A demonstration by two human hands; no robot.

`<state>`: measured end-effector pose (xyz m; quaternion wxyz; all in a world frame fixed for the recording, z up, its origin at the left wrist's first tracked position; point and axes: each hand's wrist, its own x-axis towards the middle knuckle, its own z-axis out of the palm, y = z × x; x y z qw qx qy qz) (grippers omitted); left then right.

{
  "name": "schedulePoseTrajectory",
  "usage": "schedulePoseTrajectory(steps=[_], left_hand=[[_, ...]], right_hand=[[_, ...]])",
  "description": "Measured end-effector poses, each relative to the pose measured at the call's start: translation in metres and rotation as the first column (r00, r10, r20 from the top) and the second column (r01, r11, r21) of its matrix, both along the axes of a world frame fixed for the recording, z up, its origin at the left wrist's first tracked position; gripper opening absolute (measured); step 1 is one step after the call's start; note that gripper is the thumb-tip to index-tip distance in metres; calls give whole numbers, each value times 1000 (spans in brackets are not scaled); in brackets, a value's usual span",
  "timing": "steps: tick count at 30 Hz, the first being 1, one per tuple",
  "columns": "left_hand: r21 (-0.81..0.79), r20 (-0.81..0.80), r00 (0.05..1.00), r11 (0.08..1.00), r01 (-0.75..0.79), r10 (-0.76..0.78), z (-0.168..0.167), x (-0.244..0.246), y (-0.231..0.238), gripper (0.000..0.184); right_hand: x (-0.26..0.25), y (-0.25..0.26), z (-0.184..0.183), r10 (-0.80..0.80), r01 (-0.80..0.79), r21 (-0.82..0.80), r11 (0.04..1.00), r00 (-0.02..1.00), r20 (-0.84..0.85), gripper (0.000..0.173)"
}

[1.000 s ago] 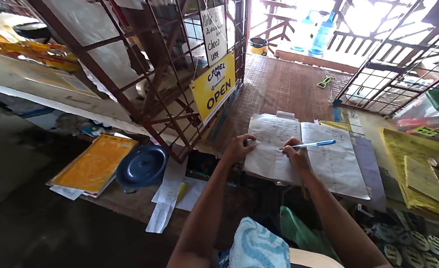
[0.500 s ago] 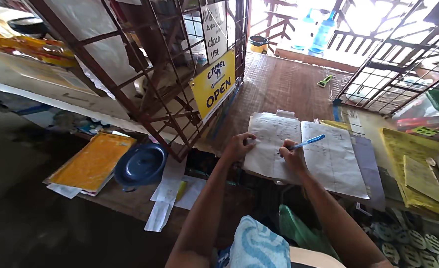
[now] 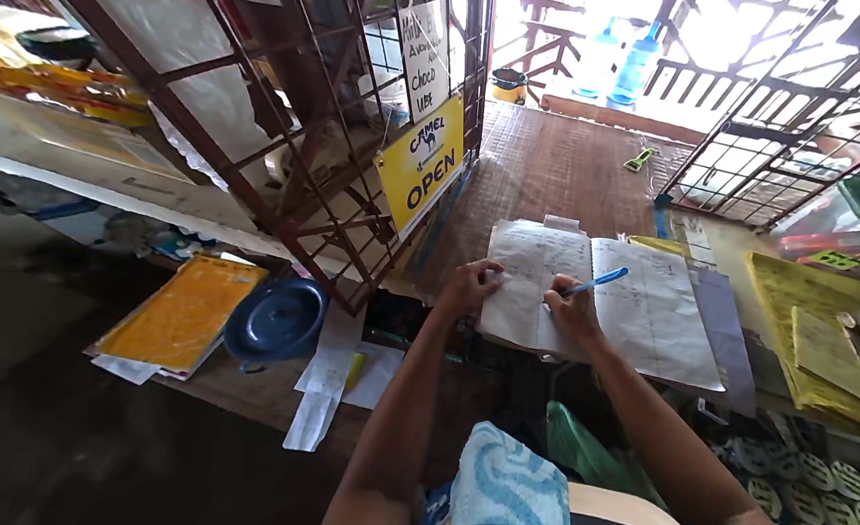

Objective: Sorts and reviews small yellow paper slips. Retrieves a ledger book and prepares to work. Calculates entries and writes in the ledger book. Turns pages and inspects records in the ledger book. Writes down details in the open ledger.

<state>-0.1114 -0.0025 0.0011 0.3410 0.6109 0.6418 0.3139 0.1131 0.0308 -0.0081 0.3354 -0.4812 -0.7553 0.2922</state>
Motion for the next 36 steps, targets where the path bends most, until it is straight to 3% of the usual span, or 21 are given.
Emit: schedulePoseTrajectory(steps=[17, 28, 36], left_hand=[[12, -13, 1000, 1000, 7, -7, 2, 1, -1, 27], [-15, -14, 1000, 1000, -9, 9, 4, 1, -2, 27], [5, -3, 1000, 1000, 11, -11, 1, 0, 0, 28]], right_hand=[[3, 5, -7, 0, -3, -39, 999, 997, -83, 17], [2, -1, -2, -7, 6, 20, 1000, 999, 34, 19], [5, 0, -2, -17, 14, -32, 999, 997, -79, 17]])
